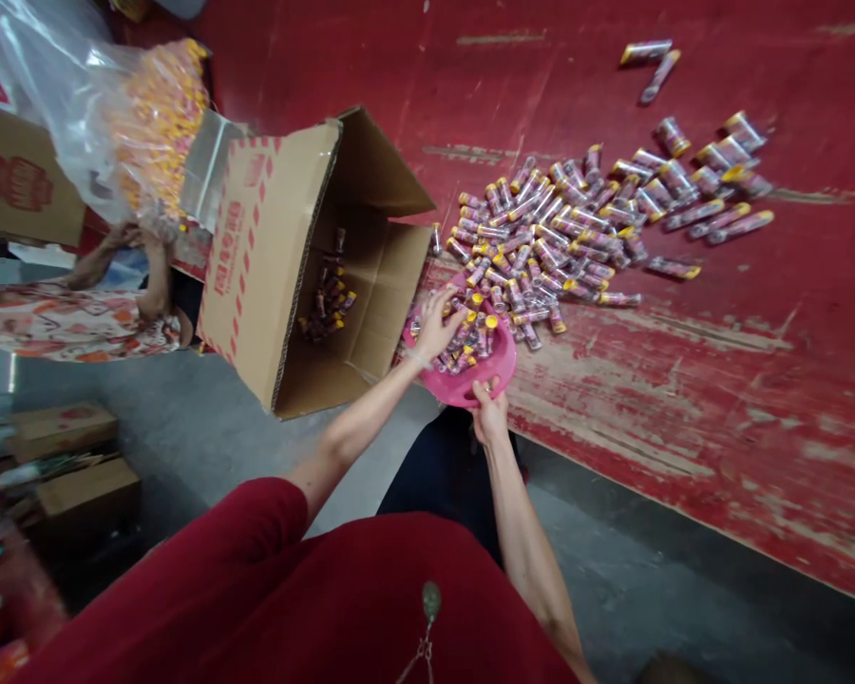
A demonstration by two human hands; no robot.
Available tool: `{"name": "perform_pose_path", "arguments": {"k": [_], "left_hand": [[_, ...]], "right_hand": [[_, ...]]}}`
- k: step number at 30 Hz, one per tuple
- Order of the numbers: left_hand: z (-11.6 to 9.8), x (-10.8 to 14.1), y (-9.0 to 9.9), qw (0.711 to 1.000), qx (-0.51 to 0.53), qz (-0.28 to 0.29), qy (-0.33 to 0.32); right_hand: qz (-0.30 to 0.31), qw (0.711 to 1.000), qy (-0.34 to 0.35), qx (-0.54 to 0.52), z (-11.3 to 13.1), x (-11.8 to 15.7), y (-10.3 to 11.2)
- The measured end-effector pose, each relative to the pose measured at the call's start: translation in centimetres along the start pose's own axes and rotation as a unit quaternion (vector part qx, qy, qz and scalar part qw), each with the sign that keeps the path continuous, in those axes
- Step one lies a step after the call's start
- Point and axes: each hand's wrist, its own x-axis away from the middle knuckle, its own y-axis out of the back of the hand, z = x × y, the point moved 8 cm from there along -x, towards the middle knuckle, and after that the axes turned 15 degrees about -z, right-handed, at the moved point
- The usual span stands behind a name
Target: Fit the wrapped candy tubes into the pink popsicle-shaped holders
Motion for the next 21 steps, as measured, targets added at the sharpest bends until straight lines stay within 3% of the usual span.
{"name": "perform_pose_path", "arguments": {"k": [2,4,7,10,13,16,18,21], "left_hand": [[2.4,2.0,2.7,0.998,-0.028,-0.045,0.041],[6.3,4.5,5.1,0.985,-0.104,-0.067,0.120],[11.4,7.4,5.8,0.963,-0.208,0.021,0.172],[14.0,8.0,5.4,0.953,-0.236,0.095,0.164],[14.4,6.7,6.2,0.956,-0.233,0.092,0.156],[13.6,5.1,7.6,0.961,-0.218,0.087,0.149],[12.6,4.3,8.2,0.962,-0.207,0.093,0.149],[10.9,3.7,8.4,0.966,-0.178,0.102,0.158]], "right_hand": [[0.004,1.000,0.000,-0.001,0.3,-0.1,0.4],[0.011,1.000,-0.001,-0.004,0.6,-0.2,0.8],[0.014,1.000,0.001,-0.002,1.2,-0.5,1.6],[0.004,1.000,0.001,0.016,2.0,-0.4,2.7],[0.005,0.999,0.025,0.031,4.2,0.6,3.0],[0.032,0.995,0.094,0.030,8.6,2.3,1.3],[0.073,0.988,0.129,0.035,11.6,3.7,-1.6],[0.150,0.976,0.147,0.054,14.7,5.1,-8.6]]}}
